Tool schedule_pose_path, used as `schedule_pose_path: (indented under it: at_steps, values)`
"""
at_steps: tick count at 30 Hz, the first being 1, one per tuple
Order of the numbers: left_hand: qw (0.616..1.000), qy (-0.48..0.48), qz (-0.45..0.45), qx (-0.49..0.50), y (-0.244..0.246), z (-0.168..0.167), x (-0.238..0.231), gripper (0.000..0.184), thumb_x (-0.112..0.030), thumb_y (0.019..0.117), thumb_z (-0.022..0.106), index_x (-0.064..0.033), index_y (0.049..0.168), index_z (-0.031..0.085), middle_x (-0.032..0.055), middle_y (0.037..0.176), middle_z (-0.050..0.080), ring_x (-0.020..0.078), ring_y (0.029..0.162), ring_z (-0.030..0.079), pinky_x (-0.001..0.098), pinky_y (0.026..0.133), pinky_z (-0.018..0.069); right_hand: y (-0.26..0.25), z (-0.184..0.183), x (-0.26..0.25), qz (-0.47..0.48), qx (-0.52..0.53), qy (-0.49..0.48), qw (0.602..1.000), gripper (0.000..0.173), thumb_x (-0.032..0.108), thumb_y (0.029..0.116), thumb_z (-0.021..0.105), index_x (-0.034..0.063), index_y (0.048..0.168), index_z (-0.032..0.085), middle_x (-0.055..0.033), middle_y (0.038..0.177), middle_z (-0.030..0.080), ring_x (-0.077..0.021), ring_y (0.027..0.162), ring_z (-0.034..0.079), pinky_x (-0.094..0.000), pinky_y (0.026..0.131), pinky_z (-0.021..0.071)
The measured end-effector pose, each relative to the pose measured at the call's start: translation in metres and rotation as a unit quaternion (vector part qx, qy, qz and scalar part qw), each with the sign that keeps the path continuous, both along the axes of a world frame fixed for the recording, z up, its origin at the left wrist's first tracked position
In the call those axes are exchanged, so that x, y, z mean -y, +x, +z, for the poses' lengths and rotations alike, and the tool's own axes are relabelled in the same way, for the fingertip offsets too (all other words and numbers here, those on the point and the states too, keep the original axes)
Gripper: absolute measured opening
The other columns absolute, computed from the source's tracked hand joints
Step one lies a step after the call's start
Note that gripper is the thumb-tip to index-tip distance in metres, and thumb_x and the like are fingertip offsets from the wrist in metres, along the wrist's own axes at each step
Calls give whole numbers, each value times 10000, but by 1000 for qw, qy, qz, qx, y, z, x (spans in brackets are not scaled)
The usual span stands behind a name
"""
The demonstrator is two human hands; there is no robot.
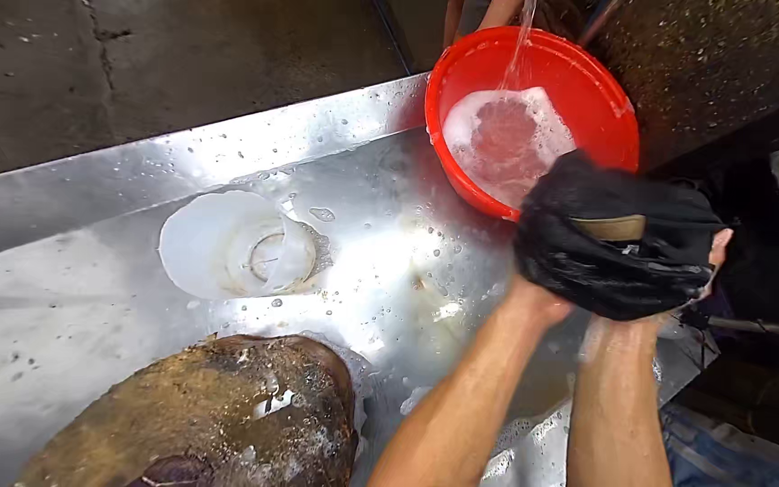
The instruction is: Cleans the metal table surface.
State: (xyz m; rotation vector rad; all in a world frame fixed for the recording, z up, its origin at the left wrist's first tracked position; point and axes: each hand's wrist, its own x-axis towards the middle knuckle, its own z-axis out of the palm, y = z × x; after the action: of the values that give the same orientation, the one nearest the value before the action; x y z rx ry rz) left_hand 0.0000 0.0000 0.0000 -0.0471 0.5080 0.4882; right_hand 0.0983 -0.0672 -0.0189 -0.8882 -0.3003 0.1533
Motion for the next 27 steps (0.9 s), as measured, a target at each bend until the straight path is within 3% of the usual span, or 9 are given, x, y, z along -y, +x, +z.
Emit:
schedule_pose_path:
  at_steps: [2,4,7,10,13,16,18,22,27]
  values:
    - [975,203,-43,-79,-21,-45,-12,286,26,1011,405,-83,1225,560,40,1030,689,100,968,672,297,884,568,7,5,9,-27,63,-70,995,401,297,1106,267,87,1223,589,-3,1103,709,-95,1092,668,-344,993,552]
    - [881,408,-192,-142,-48,-90,-19,734,-41,865,708,-42,1515,368,151,1348,595,178,1182,630,355,1001,551,0,19,13,-24,133,-136,981,308,253,1074,361,124,1140,633,59,1037,727,-39,1042,675,-287,973,551]
    - [906,300,-296,-40,-94,-106,-11,1073,-289,848,783,-219,1650,73,196,1580,377,343,1224,613,482,846,602,-14,30,26,13,258,-204,944,179,246,962,651,172,1123,676,95,1069,730,-42,1015,684,-274,941,566]
    - [964,115,-181,156,-109,-93,14,1099,-731,762,727,-369,1625,151,147,1526,490,390,1262,603,567,861,595,-52,18,32,112,362,-252,890,203,255,891,776,299,1087,747,135,1150,726,-25,1078,671,-240,950,567]
    - [984,44,-18,172,-92,-91,26,794,-729,725,737,-220,1330,661,50,1152,756,179,1047,731,373,890,611,-101,-11,32,198,357,-232,883,197,239,856,828,157,799,658,27,929,713,-78,964,680,-259,860,581]
    - [976,98,2,193,-89,-129,26,980,-742,757,714,-156,1504,473,95,1375,647,221,1216,653,396,993,556,-127,-27,43,221,293,-222,903,236,334,912,781,174,787,660,52,902,701,-53,931,674,-212,818,566]
    - [970,116,-14,211,-87,-138,30,960,-716,751,743,-126,1465,492,163,1411,609,309,1230,638,458,989,551,-131,-30,51,205,235,-238,920,210,438,945,723,241,875,726,108,941,722,-18,927,676,-197,823,564]
    - [966,183,81,166,-93,-127,34,364,-412,828,801,-208,1122,737,38,1124,756,155,1039,718,340,916,580,-125,-29,58,114,55,-303,944,425,605,1015,495,277,936,754,130,885,752,-4,837,710,-236,785,607]
    - [879,458,117,63,-98,-97,10,307,-374,784,793,-123,938,707,-31,926,720,50,907,667,257,820,547,-105,-39,42,208,-174,-234,934,521,379,1113,288,172,944,734,25,876,766,-71,847,728,-313,816,626]
